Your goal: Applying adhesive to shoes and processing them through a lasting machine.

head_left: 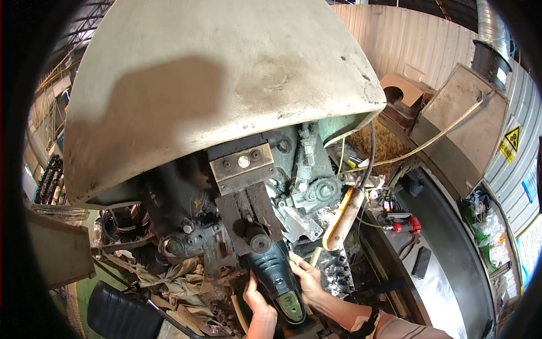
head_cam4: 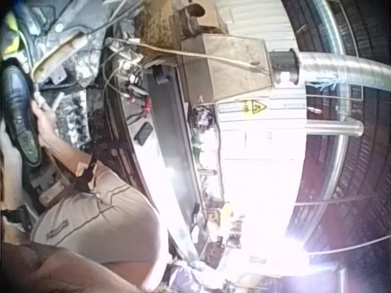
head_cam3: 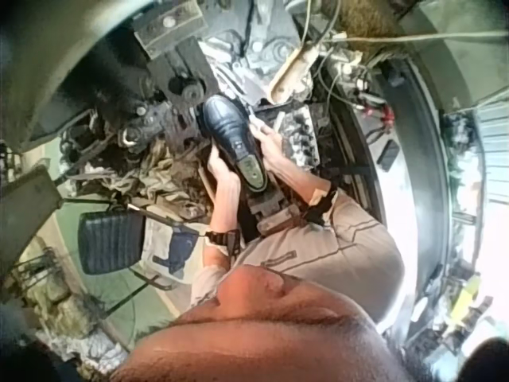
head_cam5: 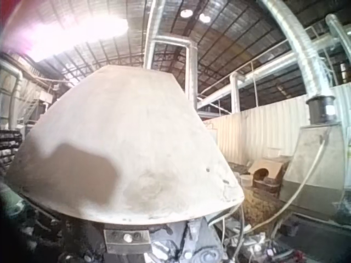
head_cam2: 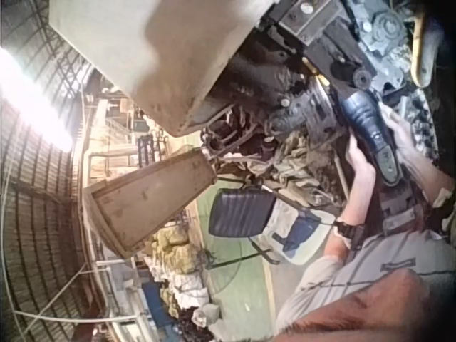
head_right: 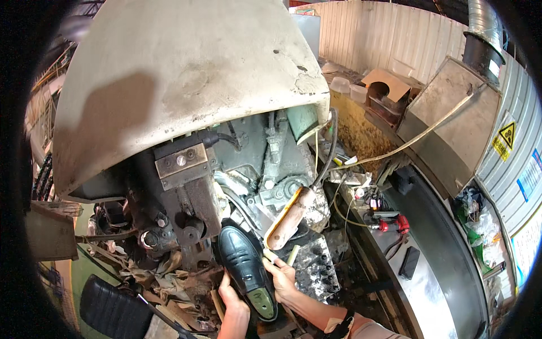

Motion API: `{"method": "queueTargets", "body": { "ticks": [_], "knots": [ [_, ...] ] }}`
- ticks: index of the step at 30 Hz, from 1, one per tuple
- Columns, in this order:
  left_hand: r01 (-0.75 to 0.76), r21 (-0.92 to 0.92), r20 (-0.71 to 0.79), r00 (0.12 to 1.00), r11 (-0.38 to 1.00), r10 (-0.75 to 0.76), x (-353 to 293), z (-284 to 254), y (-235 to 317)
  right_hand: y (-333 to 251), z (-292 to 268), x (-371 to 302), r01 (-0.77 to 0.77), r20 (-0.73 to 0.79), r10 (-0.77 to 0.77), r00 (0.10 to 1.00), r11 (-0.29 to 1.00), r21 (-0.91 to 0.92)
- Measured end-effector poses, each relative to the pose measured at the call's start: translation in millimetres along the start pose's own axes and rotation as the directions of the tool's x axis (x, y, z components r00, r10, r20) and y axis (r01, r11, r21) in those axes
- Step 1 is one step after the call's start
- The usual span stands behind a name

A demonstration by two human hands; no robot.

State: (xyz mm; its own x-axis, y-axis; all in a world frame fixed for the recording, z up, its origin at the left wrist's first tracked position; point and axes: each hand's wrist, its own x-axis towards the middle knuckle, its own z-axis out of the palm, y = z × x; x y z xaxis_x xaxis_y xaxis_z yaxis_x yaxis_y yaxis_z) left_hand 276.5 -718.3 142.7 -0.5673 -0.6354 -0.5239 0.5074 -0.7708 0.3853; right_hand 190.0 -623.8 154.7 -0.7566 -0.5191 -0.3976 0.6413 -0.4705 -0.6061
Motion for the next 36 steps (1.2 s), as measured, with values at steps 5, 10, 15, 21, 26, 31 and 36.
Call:
{"method": "queueTargets", "body": {
  "ticks": [5,10,15,21,26,31,36],
  "knots": [
    [-0.097,0.072,-0.026,0.995,0.993,0.099,14,-18,-8,3,-1,7,-0.012,0.0,0.012,1.0,1.0,0.016],
    [-0.036,0.015,0.013,0.999,0.999,0.035,9,-9,-4,-1,4,2,-0.031,-0.014,0.031,0.999,0.999,0.011],
    [0.042,-0.021,0.048,0.998,0.999,-0.041,-10,12,3,-6,6,-3,-0.042,0.0,0.042,0.999,0.999,0.012],
    [0.036,0.021,0.132,0.99,0.999,-0.038,-14,13,7,-4,5,0,-0.037,0.033,0.037,0.999,0.999,0.011],
    [-0.479,0.455,-0.049,0.828,0.751,0.558,-12,-41,36,-8,-5,-3,0.001,0.06,-0.001,0.998,1.0,0.003],
    [-0.115,0.651,-0.493,0.688,0.751,0.532,26,-187,87,1,-9,-6,-0.047,0.087,0.049,0.995,0.999,-0.019],
    [-0.221,0.778,-0.45,0.456,0.587,0.768,19,-198,107,-8,-15,-6,-0.022,0.138,0.024,0.99,1.0,-0.02]
  ]
}}
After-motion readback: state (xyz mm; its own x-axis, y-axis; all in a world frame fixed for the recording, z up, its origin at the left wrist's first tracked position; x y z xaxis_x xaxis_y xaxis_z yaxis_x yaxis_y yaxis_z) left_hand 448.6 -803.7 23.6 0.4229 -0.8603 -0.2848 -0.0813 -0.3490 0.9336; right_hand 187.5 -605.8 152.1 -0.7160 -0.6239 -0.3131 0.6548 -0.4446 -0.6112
